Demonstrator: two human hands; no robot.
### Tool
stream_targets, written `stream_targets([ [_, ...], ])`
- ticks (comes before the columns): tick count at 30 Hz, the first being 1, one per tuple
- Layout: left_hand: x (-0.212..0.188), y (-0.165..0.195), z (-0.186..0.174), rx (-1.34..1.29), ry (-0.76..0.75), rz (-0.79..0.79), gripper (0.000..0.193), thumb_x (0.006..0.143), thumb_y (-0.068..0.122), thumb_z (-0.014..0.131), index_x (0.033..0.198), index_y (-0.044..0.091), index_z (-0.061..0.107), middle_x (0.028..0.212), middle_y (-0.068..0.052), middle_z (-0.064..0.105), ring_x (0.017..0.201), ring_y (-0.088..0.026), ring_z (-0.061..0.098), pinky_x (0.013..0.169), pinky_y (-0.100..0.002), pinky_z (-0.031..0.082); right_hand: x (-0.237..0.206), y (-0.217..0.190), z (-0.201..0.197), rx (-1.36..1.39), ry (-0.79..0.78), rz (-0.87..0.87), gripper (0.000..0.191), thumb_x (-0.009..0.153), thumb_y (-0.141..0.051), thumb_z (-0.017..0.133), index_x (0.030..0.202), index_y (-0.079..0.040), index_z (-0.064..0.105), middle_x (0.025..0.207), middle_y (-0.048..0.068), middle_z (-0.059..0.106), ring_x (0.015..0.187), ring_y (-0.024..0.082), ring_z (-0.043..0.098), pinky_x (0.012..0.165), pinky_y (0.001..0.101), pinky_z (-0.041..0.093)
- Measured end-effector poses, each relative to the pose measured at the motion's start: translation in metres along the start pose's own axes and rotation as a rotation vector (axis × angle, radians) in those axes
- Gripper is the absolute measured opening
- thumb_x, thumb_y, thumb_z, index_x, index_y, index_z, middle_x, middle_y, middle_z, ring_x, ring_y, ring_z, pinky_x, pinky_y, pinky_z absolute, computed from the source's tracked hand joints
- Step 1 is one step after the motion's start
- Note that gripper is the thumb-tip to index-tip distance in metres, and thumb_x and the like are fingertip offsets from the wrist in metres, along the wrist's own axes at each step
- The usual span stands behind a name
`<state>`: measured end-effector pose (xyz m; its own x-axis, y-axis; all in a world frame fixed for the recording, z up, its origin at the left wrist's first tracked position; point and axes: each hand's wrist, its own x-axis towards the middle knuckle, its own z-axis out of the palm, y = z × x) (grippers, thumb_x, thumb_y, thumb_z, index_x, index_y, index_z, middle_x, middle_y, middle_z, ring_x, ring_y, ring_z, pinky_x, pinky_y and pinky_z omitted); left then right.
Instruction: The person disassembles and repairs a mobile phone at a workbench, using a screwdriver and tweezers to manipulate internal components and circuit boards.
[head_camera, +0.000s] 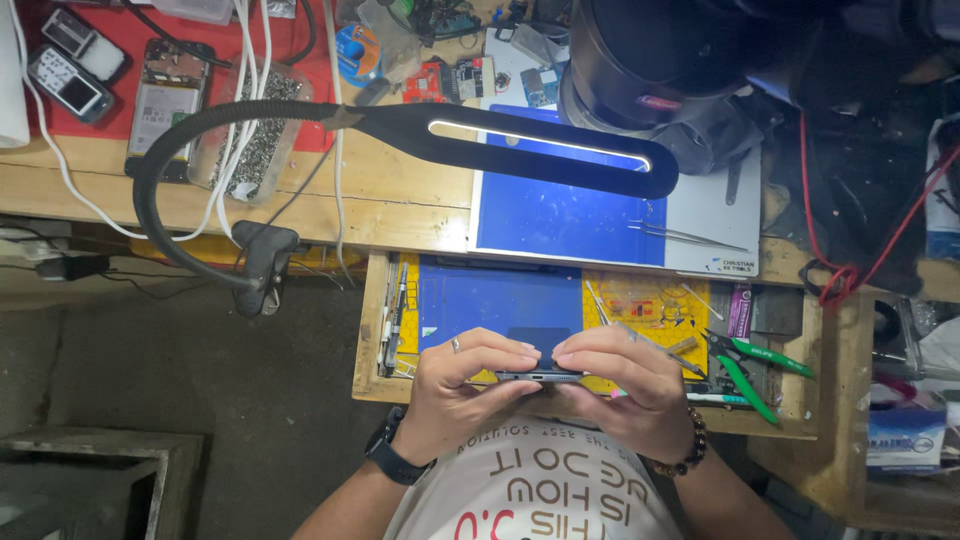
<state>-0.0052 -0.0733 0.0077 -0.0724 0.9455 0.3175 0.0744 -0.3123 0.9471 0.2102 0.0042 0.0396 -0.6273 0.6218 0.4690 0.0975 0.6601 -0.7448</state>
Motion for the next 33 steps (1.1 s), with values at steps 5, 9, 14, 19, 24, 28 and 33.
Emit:
stream_targets([
  [5,-0.003,0.0,0.003,-0.005,-0.018,0.001,0.023,0.08,0.002,0.087,0.1,0.005,0.075,0.106,-0.01,0.078,0.101,-0.02,0.077,0.089,-0.031,0.063,0.002,-0.005,0.0,-0.029,-0.01,-0.027,0.034,0.077,0.0,0.083,0.108,-0.005,0.068,0.106,0.009,0.072,0.097,0.023,0.074,0.083,0.0341,0.059],
  [9,-0.003,0.0,0.007,-0.03,-0.022,-0.001,0.023,0.08,0.001,0.087,0.1,0.005,0.075,0.107,-0.011,0.077,0.099,-0.019,0.076,0.084,-0.029,0.064,0.001,-0.007,0.0,-0.013,-0.011,-0.015,0.032,0.078,0.001,0.081,0.107,-0.004,0.069,0.105,0.009,0.072,0.096,0.023,0.074,0.083,0.0337,0.06],
  [14,-0.001,0.0,0.007,-0.012,-0.039,0.038,0.023,0.081,0.001,0.087,0.101,0.005,0.075,0.107,-0.011,0.077,0.099,-0.019,0.077,0.085,-0.029,0.064,-0.001,-0.005,0.001,0.024,0.011,-0.011,0.03,0.078,0.002,0.079,0.105,-0.003,0.069,0.103,0.009,0.073,0.097,0.024,0.074,0.084,0.0348,0.06],
  [19,0.003,-0.002,0.008,0.015,-0.039,0.065,0.025,0.08,0.002,0.088,0.101,0.006,0.075,0.105,-0.01,0.077,0.098,-0.02,0.077,0.085,-0.029,0.064,-0.005,-0.001,-0.003,0.058,0.004,0.035,0.028,0.079,0.0,0.081,0.104,-0.004,0.07,0.102,0.01,0.074,0.096,0.024,0.075,0.084,0.0343,0.06],
  [24,0.011,-0.005,0.007,0.043,-0.097,0.154,0.033,0.076,0.002,0.087,0.106,0.004,0.074,0.107,-0.011,0.077,0.101,-0.022,0.075,0.088,-0.032,0.062,-0.011,0.007,-0.009,0.133,0.038,0.083,0.026,0.081,0.0,0.082,0.105,-0.004,0.072,0.103,0.009,0.075,0.097,0.023,0.076,0.086,0.033,0.061],
  [28,0.018,-0.011,0.007,0.016,-0.089,0.074,0.027,0.079,-0.003,0.084,0.104,0.005,0.076,0.105,-0.009,0.078,0.097,-0.02,0.076,0.084,-0.031,0.063,-0.012,0.017,-0.011,0.116,0.004,0.138,0.03,0.078,0.0,0.083,0.105,-0.003,0.072,0.105,0.01,0.075,0.099,0.024,0.076,0.088,0.0329,0.061],
  [33,0.031,-0.022,0.003,-0.024,-0.11,0.036,0.022,0.081,-0.003,0.082,0.101,0.004,0.077,0.102,-0.009,0.079,0.093,-0.02,0.077,0.081,-0.029,0.061,-0.006,0.031,-0.009,0.158,-0.005,0.156,0.025,0.084,0.007,0.072,0.108,-0.001,0.074,0.108,0.012,0.077,0.101,0.025,0.076,0.09,0.0333,0.06],
])
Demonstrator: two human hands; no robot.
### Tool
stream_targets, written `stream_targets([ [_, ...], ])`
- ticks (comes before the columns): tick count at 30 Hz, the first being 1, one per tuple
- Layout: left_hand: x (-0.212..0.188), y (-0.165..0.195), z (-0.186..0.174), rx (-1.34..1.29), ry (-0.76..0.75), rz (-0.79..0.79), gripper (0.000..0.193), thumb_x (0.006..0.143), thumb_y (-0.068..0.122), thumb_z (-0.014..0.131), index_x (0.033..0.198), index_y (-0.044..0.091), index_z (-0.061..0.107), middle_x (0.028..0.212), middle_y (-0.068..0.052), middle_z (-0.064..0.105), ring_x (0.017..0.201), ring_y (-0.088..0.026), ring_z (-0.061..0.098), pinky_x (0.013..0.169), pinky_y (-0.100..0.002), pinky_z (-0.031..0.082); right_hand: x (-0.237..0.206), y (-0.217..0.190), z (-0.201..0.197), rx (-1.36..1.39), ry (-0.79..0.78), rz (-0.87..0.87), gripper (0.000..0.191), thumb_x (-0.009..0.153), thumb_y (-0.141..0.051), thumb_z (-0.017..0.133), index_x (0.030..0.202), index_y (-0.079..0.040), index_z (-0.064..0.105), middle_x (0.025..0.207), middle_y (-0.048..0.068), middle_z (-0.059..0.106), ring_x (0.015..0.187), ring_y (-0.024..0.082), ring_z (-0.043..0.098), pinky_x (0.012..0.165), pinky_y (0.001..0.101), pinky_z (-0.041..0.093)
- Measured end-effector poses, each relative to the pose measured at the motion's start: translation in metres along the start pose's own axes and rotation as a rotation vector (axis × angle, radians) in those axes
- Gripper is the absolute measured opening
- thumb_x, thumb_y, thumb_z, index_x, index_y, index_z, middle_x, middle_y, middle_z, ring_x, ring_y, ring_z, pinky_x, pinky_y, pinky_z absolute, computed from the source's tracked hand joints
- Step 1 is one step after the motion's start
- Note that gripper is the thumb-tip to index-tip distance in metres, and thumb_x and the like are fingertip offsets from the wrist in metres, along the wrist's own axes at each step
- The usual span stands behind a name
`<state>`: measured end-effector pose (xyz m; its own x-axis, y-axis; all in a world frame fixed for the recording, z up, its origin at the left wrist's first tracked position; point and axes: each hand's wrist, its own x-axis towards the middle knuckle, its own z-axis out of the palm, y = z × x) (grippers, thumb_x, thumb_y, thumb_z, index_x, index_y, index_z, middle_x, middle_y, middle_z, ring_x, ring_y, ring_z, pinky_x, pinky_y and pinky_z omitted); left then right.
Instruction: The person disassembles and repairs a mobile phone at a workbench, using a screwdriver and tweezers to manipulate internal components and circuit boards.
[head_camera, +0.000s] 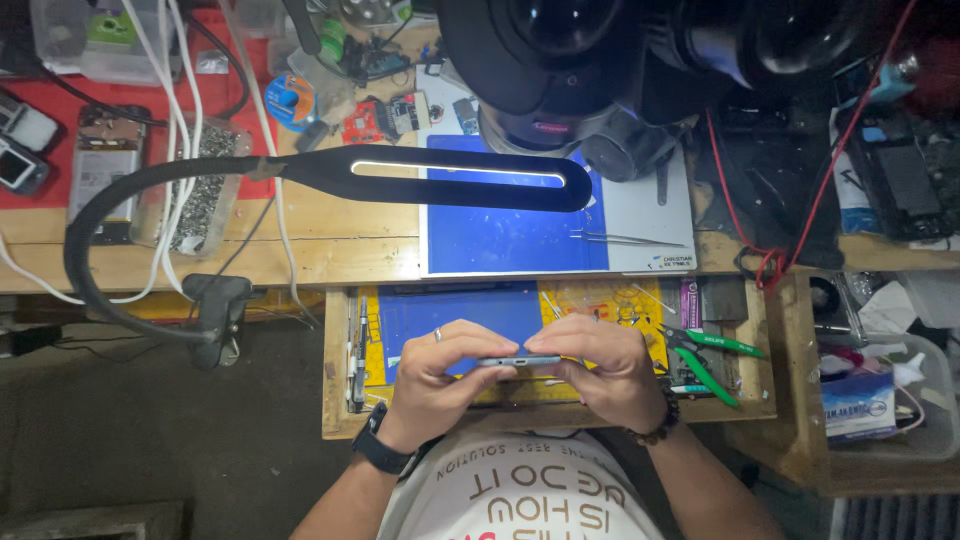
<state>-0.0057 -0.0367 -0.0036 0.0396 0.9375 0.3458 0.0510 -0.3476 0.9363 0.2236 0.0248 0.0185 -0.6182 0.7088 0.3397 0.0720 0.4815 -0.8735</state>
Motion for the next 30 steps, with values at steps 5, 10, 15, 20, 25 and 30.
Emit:
stream_targets([
  [5,0.016,-0.008,0.005,-0.038,0.138,-0.142,0.014,0.091,0.003,0.077,0.105,0.002,0.075,0.097,-0.006,0.077,0.087,-0.012,0.071,0.077,-0.024,0.057,0.011,0.01,0.015,-0.068,0.178,0.126,0.012,0.088,-0.001,0.077,0.099,-0.001,0.074,0.093,0.008,0.077,0.083,0.016,0.074,0.075,0.0278,0.058],
  [10,0.026,-0.011,0.012,-0.372,0.25,-0.352,0.03,0.094,0.011,0.069,0.122,0.003,0.066,0.102,-0.001,0.075,0.09,-0.003,0.066,0.077,-0.02,0.055,0.019,0.026,0.026,0.237,0.338,0.379,0.013,0.095,-0.006,0.073,0.103,0.004,0.076,0.089,0.004,0.075,0.079,0.007,0.066,0.07,0.0222,0.054],
  [15,0.023,-0.015,0.012,-0.257,0.269,-0.415,0.024,0.099,0.016,0.067,0.115,-0.002,0.073,0.097,-0.003,0.076,0.082,-0.003,0.066,0.07,-0.021,0.055,0.02,0.042,0.032,0.478,0.343,0.483,0.02,0.1,-0.011,0.067,0.106,0.006,0.076,0.09,0.007,0.076,0.075,0.007,0.066,0.068,0.0223,0.054],
  [20,0.023,-0.018,0.012,-0.228,0.287,-0.463,0.023,0.099,0.015,0.066,0.113,-0.002,0.074,0.094,-0.003,0.077,0.08,-0.003,0.066,0.068,-0.021,0.055,0.02,0.047,0.036,0.641,0.337,0.53,0.022,0.101,-0.011,0.064,0.104,0.007,0.074,0.09,0.009,0.076,0.076,0.011,0.07,0.067,0.0257,0.06],
  [25,0.025,-0.005,0.011,-0.038,0.276,-0.421,0.04,0.095,0.021,0.071,0.127,-0.003,0.066,0.102,-0.009,0.076,0.087,-0.012,0.068,0.073,-0.026,0.056,0.019,0.051,0.044,0.678,0.396,0.557,0.021,0.101,-0.01,0.064,0.104,0.007,0.074,0.09,0.01,0.076,0.075,0.012,0.07,0.065,0.0264,0.06],
  [30,0.018,0.021,0.013,0.697,0.152,-0.171,0.101,0.066,0.035,0.091,0.144,-0.006,0.043,0.124,-0.027,0.058,0.099,-0.041,0.065,0.075,-0.044,0.054,0.015,0.048,0.061,0.837,0.525,0.572,0.019,0.099,-0.01,0.065,0.105,0.008,0.071,0.098,0.012,0.075,0.08,0.016,0.073,0.066,0.031,0.063],
])
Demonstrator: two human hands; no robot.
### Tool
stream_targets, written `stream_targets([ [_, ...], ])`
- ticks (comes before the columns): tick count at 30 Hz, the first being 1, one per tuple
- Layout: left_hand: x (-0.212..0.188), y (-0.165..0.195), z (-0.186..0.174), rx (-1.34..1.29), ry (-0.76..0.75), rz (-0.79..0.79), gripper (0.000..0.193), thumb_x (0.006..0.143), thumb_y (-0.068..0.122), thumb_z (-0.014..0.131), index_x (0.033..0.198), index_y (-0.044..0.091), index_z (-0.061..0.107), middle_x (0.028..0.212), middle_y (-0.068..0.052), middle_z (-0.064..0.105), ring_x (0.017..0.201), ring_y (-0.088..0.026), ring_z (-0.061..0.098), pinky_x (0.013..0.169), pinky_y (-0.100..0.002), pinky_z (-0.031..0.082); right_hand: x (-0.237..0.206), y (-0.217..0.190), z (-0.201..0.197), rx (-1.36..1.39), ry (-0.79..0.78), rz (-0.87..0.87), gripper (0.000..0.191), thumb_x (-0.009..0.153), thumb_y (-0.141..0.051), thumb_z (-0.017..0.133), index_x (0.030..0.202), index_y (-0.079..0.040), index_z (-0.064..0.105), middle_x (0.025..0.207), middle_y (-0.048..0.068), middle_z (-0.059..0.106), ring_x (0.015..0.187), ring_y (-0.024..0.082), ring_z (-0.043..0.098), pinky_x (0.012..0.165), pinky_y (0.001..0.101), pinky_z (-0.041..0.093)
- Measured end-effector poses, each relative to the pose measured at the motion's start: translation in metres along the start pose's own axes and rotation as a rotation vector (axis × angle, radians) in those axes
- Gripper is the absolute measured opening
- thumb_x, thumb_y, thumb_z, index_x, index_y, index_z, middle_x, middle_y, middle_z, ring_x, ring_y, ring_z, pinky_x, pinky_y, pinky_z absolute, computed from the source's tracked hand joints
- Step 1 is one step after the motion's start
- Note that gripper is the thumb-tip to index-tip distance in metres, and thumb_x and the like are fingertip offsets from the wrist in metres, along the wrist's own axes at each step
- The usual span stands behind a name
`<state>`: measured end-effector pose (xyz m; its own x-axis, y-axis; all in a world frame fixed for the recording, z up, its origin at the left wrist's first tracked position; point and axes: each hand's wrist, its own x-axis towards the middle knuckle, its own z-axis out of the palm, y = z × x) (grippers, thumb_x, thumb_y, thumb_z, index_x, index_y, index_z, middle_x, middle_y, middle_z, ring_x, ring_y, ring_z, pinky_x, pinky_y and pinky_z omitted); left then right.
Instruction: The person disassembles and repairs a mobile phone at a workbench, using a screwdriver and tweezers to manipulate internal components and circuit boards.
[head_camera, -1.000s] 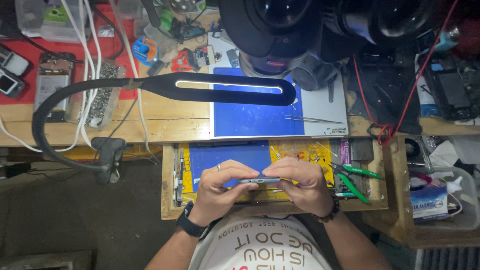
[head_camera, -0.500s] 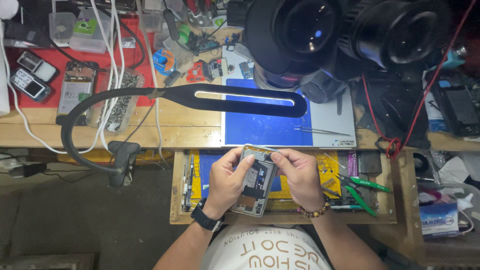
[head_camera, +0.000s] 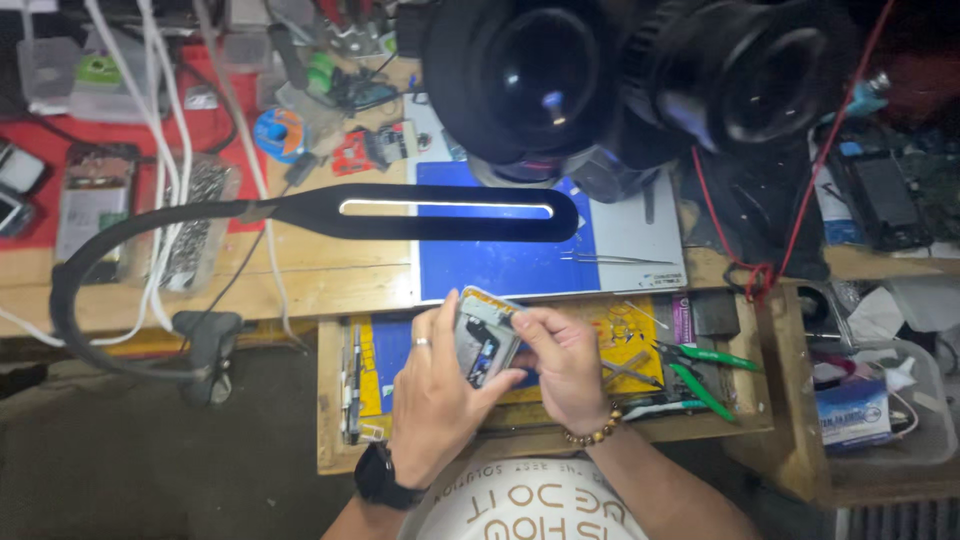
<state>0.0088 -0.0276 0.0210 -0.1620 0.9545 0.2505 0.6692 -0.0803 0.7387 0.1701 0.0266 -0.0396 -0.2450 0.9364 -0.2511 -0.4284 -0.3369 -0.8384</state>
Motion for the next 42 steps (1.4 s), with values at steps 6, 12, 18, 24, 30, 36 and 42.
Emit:
stream_targets([
  [6,-0.003,-0.007,-0.017,0.038,-0.082,-0.096,0.091,0.074,0.029,0.087,0.148,-0.001,0.044,0.125,-0.022,0.058,0.098,-0.037,0.067,0.079,-0.043,0.055,-0.001,-0.023,-0.021,-0.227,-0.31,0.098,0.028,0.096,-0.004,0.065,0.124,-0.001,0.065,0.115,0.008,0.073,0.104,0.013,0.071,0.089,0.026,0.059],
  [12,-0.006,-0.026,-0.04,0.216,-0.052,-0.166,0.094,0.07,0.031,0.089,0.148,-0.001,0.048,0.123,-0.018,0.055,0.101,-0.036,0.065,0.08,-0.045,0.054,-0.02,-0.099,-0.105,-0.763,0.128,-0.273,0.013,0.099,-0.005,0.069,0.11,0.003,0.072,0.097,0.006,0.073,0.087,0.008,0.066,0.08,0.0222,0.053],
  [18,-0.008,-0.037,-0.044,0.253,-0.02,-0.145,0.095,0.07,0.032,0.089,0.149,-0.002,0.048,0.127,-0.016,0.052,0.104,-0.034,0.065,0.082,-0.045,0.055,-0.051,-0.114,-0.146,-1.067,0.117,-0.332,0.008,0.096,-0.006,0.073,0.099,0.001,0.074,0.091,0.006,0.075,0.082,0.011,0.069,0.072,0.0241,0.055],
  [24,-0.009,-0.042,-0.043,0.29,-0.039,-0.149,0.096,0.07,0.034,0.088,0.149,-0.003,0.047,0.129,-0.016,0.051,0.1,-0.035,0.067,0.079,-0.045,0.056,-0.076,-0.103,-0.138,-1.486,0.16,-0.475,0.018,0.086,-0.006,0.078,0.103,-0.002,0.074,0.1,0.011,0.076,0.092,0.023,0.074,0.079,0.0322,0.057],
  [30,-0.013,-0.044,-0.044,0.316,-0.036,-0.168,0.097,0.07,0.034,0.089,0.151,-0.003,0.047,0.13,-0.017,0.051,0.101,-0.035,0.067,0.08,-0.045,0.056,-0.078,-0.112,-0.143,-1.466,0.175,-0.558,0.013,0.091,-0.003,0.073,0.103,-0.002,0.074,0.106,0.011,0.075,0.098,0.022,0.074,0.082,0.0307,0.058],
  [36,-0.012,-0.039,-0.04,0.337,-0.02,-0.127,0.094,0.07,0.034,0.089,0.148,-0.002,0.049,0.127,-0.015,0.053,0.102,-0.036,0.066,0.08,-0.046,0.056,-0.074,-0.084,-0.111,-1.494,0.018,-0.428,0.011,0.082,-0.013,0.08,0.086,-0.004,0.074,0.085,0.009,0.073,0.078,0.024,0.072,0.068,0.0358,0.056],
  [42,0.008,-0.025,-0.035,0.257,-0.082,-0.086,0.094,0.068,0.033,0.088,0.144,-0.004,0.048,0.123,-0.021,0.051,0.094,-0.037,0.065,0.075,-0.046,0.056,-0.074,-0.031,-0.061,-1.621,-0.057,-0.505,0.022,0.077,-0.013,0.079,0.094,-0.004,0.068,0.087,0.014,0.068,0.086,0.034,0.066,0.074,0.0435,0.054],
])
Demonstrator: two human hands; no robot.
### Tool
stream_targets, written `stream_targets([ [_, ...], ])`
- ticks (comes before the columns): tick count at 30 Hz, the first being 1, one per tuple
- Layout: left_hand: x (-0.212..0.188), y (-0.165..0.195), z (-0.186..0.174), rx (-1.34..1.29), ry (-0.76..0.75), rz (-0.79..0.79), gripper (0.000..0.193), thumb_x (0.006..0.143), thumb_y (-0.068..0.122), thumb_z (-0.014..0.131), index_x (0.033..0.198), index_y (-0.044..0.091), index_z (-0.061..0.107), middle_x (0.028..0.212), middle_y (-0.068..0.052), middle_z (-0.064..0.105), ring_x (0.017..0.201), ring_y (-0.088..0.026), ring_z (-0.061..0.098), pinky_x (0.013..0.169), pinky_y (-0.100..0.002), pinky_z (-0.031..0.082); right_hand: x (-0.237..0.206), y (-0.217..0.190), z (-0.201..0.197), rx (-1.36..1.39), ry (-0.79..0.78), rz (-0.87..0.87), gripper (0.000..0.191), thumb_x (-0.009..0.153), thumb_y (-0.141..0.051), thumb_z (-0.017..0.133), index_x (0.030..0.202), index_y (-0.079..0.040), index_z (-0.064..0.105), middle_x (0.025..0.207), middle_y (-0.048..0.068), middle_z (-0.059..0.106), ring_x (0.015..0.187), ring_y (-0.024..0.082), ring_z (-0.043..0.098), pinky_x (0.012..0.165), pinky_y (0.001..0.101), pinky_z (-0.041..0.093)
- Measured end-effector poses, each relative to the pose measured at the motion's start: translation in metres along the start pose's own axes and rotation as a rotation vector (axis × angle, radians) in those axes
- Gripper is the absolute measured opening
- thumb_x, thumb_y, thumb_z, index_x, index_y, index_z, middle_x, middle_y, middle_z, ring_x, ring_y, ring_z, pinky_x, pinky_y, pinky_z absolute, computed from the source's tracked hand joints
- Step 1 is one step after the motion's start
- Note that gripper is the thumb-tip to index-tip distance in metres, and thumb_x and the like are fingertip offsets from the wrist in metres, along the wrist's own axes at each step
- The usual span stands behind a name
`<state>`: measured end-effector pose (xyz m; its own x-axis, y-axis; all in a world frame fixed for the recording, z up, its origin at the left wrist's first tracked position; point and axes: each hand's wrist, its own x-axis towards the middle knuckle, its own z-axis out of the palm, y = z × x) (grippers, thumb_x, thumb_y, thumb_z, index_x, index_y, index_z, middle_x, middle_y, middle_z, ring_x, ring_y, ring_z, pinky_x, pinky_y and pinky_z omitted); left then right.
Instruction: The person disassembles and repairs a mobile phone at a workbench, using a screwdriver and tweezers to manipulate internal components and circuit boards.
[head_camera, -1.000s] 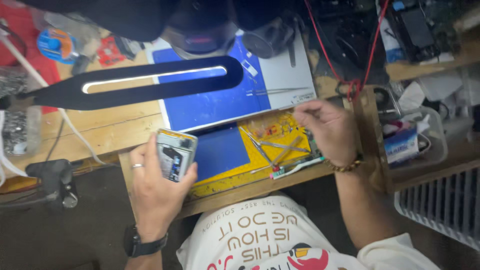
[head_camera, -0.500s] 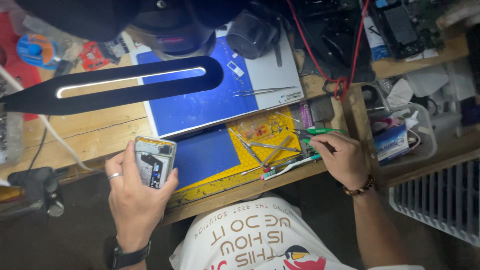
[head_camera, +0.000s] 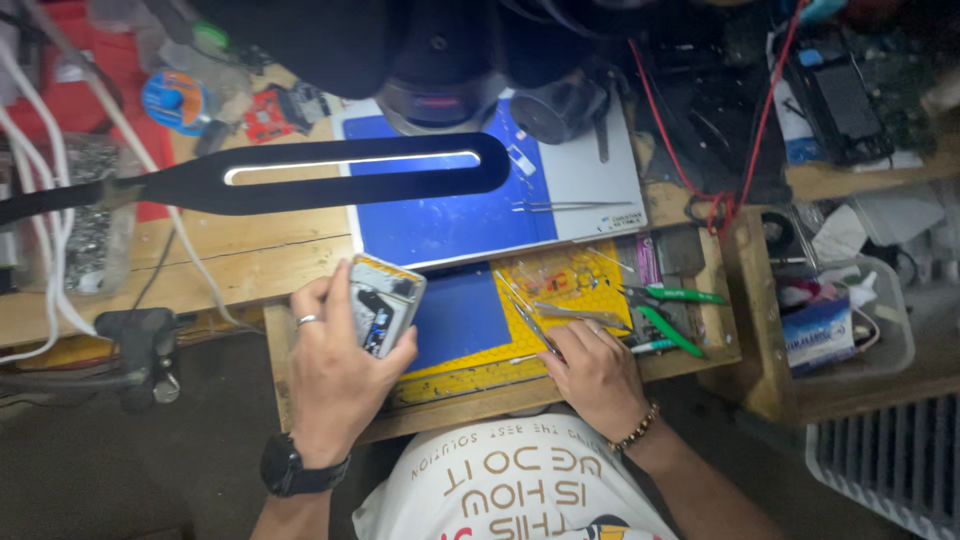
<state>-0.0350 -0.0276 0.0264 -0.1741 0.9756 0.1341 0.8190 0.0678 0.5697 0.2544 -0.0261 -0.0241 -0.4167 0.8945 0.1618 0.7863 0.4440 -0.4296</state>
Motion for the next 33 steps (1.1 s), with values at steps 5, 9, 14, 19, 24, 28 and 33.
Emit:
stream_targets([
  [5,0.029,0.009,-0.001,0.009,-0.049,0.126,0.09,0.066,0.03,0.088,0.142,-0.001,0.051,0.124,-0.019,0.054,0.099,-0.036,0.065,0.075,-0.046,0.056,0.007,0.012,-0.009,0.032,0.015,0.021,0.02,0.075,-0.007,0.077,0.094,-0.005,0.07,0.089,0.011,0.071,0.085,0.031,0.067,0.075,0.0415,0.054],
  [9,0.061,0.007,-0.001,0.0,-0.035,0.38,0.082,0.066,0.025,0.087,0.137,0.001,0.054,0.122,-0.019,0.058,0.106,-0.038,0.064,0.085,-0.046,0.054,0.009,0.026,-0.032,0.255,0.037,0.109,0.016,0.077,-0.004,0.076,0.092,-0.005,0.071,0.086,0.008,0.072,0.076,0.021,0.071,0.068,0.033,0.055],
  [14,0.092,0.001,-0.003,-0.075,-0.151,0.515,0.068,0.066,0.02,0.085,0.13,0.012,0.063,0.105,-0.016,0.069,0.097,-0.038,0.066,0.083,-0.047,0.053,0.014,0.027,-0.038,0.469,0.063,0.017,0.013,0.081,-0.001,0.075,0.093,-0.003,0.07,0.086,0.006,0.07,0.074,0.019,0.07,0.068,0.0294,0.055],
  [19,0.101,-0.004,-0.004,-0.101,-0.232,0.541,0.049,0.073,0.019,0.082,0.12,0.015,0.07,0.09,-0.015,0.074,0.084,-0.035,0.071,0.076,-0.046,0.055,0.022,0.018,-0.005,0.412,0.004,-0.089,0.016,0.087,-0.003,0.073,0.098,-0.001,0.061,0.099,0.011,0.073,0.088,0.019,0.073,0.074,0.0302,0.059],
  [24,0.098,-0.009,-0.002,-0.079,-0.268,0.505,0.047,0.073,0.02,0.082,0.119,0.018,0.075,0.087,-0.017,0.074,0.081,-0.035,0.071,0.072,-0.046,0.055,0.035,0.036,-0.013,0.591,-0.03,0.038,0.018,0.097,0.0,0.061,0.113,-0.002,0.052,0.103,0.013,0.076,0.092,0.015,0.079,0.077,0.026,0.065],
  [28,0.095,-0.011,-0.001,-0.102,-0.269,0.54,0.05,0.072,0.02,0.081,0.121,0.018,0.074,0.09,-0.017,0.073,0.084,-0.036,0.07,0.073,-0.046,0.055,0.069,0.059,-0.04,0.82,0.283,-0.017,0.031,0.099,0.005,0.06,0.121,0.0,0.039,0.111,0.019,0.07,0.095,0.018,0.075,0.082,0.0281,0.065],
  [33,0.09,-0.007,0.0,-0.084,-0.288,0.527,0.05,0.072,0.017,0.078,0.121,0.017,0.073,0.091,-0.015,0.072,0.085,-0.035,0.069,0.074,-0.046,0.054,0.108,0.059,-0.047,0.632,0.378,-0.056,0.033,0.098,0.009,0.064,0.124,0.005,0.045,0.108,0.015,0.071,0.097,0.014,0.068,0.085,0.0241,0.056],
])
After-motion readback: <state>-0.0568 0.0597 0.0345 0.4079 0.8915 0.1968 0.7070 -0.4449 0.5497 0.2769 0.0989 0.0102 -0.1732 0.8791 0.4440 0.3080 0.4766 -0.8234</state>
